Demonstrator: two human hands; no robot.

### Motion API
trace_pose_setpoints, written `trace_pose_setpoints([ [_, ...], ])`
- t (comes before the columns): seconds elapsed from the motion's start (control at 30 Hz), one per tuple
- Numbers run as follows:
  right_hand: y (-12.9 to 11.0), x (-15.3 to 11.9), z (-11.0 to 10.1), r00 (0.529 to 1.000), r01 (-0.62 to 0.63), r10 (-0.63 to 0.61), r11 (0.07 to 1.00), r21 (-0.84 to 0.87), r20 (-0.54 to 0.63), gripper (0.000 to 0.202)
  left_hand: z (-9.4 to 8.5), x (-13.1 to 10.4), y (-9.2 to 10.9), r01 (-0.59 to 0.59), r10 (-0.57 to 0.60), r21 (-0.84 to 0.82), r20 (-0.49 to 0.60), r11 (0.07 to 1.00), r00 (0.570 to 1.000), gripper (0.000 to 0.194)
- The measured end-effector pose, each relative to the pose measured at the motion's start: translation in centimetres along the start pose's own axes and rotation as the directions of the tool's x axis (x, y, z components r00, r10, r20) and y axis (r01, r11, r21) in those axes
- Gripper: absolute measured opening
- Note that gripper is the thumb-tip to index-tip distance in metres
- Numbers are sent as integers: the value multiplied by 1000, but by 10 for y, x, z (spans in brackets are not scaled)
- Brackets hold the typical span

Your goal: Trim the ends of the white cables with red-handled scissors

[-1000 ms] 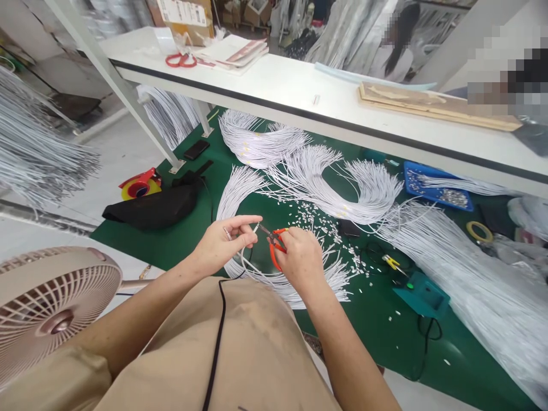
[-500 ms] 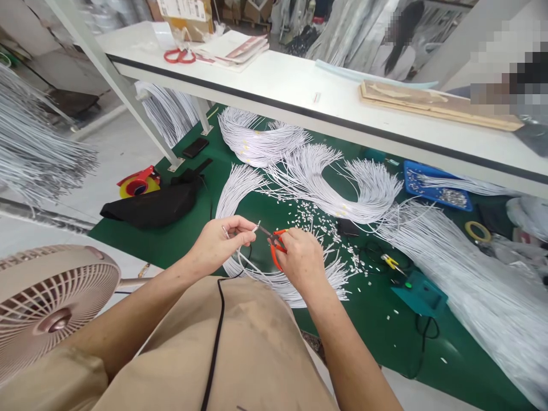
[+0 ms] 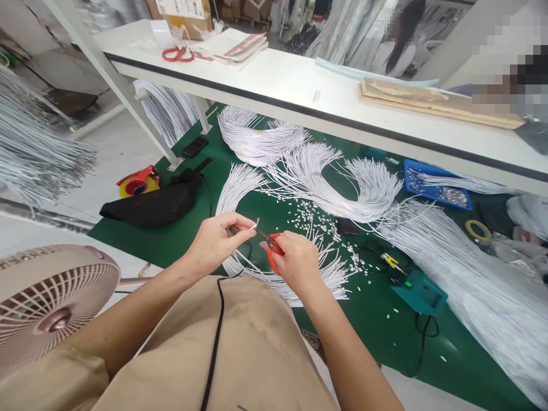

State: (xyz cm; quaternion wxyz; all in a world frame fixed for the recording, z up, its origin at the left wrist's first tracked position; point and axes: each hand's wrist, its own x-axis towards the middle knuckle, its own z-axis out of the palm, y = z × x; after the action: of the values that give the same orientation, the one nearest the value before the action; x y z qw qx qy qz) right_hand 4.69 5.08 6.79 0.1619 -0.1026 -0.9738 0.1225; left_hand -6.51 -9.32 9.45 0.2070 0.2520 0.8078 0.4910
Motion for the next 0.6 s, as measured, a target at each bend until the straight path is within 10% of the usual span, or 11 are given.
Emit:
trace_pose_setpoints([
  [0.4, -2, 5, -4, 991, -129, 132, 984, 121, -16, 18, 0, 2, -2, 31, -29, -75, 26, 997, 999, 27],
  [0.6, -15, 19, -5, 937, -310, 321, 579, 754, 138, 19, 4, 2, 1, 27, -22, -84, 62, 996, 998, 28],
])
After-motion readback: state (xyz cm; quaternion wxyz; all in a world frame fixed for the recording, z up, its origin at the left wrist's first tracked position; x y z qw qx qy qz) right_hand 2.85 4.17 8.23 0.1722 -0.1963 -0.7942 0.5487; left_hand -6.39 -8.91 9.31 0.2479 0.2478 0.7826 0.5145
